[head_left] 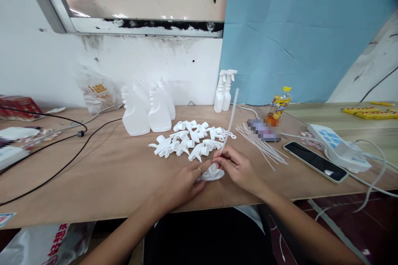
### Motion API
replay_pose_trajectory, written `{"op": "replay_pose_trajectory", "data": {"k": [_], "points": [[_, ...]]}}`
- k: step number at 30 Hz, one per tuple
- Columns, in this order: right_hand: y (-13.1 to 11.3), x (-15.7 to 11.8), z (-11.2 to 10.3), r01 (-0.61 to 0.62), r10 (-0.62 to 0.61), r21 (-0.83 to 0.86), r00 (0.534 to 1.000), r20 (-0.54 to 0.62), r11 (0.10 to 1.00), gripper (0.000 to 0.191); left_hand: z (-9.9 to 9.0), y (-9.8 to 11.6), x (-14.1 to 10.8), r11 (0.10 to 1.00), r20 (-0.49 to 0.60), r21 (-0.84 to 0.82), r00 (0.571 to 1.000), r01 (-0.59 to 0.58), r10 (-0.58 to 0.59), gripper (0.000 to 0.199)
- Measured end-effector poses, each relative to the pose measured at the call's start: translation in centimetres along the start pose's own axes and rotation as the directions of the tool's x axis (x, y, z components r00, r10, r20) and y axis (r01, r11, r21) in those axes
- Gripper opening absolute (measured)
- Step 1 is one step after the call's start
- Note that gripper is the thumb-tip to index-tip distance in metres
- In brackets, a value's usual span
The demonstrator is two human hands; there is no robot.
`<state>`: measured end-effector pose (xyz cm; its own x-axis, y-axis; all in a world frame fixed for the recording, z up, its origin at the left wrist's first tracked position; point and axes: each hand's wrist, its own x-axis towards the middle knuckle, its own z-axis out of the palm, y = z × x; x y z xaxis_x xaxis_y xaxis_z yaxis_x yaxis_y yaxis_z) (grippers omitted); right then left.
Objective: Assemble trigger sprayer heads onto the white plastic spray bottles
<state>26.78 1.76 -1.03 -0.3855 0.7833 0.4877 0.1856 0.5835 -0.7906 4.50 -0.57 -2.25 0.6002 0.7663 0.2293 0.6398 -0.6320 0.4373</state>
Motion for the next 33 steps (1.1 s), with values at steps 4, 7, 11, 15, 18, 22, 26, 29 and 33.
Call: {"op": "replay_pose_trajectory", "data": {"k": [4,7,11,15,18,22,26,29,33], "points": [[-0.23,-0.1,-0.16,-0.007,0.007,-0.008,1.0,0.013,1.0,0.015,-0.24,0.22,0.06,1.0,0.012,-0.003,1.0,0.001,0.0,0.068],[-0.35,-0.08,-0.23,-0.008,0.008,-0.014,1.0,0.016,1.0,0.014,-0.45,0.4,0.13,1.0,0.013,-0.02,1.0,-0.004,0.004,0.066],[-0.43,0.01,-0.39,-0.007,0.008,-0.024,0.999,0.038,1.0,0.014,-0.4,0.34,0.13,1.0,0.014,-0.023,1.0,-0.007,0.007,0.067],[-0.25,0.02,-0.4,0.0,0.001,-0.013,0.999,0.044,1.0,0.014,-0.15,0.11,0.1,1.0,0.014,-0.003,1.0,-0.001,0.001,0.068],[-0.03,-0.06,-0.24,0.012,-0.011,-0.025,0.999,0.043,1.0,0.013,-0.08,0.02,0.07,1.0,0.006,0.002,1.0,0.002,-0.002,0.069],[0.08,0.04,-0.03,0.045,-0.043,-0.053,0.998,0.035,0.998,0.011,-0.14,0.03,0.06,1.0,0.006,0.003,1.0,-0.004,0.004,0.069],[-0.11,0.36,-0.01,0.138,-0.13,-0.136,0.99,0.062,0.981,0.011,-0.06,-0.02,0.11,0.999,0.002,-0.019,1.0,-0.025,0.025,0.069],[-0.22,0.49,0.02,0.146,-0.126,-0.206,0.986,0.108,0.968,0.018,0.1,-0.19,0.13,0.999,-0.01,-0.028,1.0,-0.024,0.023,0.067],[-0.28,0.58,0.29,0.057,-0.029,-0.236,0.992,0.12,0.97,0.022,0.08,-0.3,0.27,0.999,-0.015,-0.037,0.999,-0.03,0.03,0.063]]}}
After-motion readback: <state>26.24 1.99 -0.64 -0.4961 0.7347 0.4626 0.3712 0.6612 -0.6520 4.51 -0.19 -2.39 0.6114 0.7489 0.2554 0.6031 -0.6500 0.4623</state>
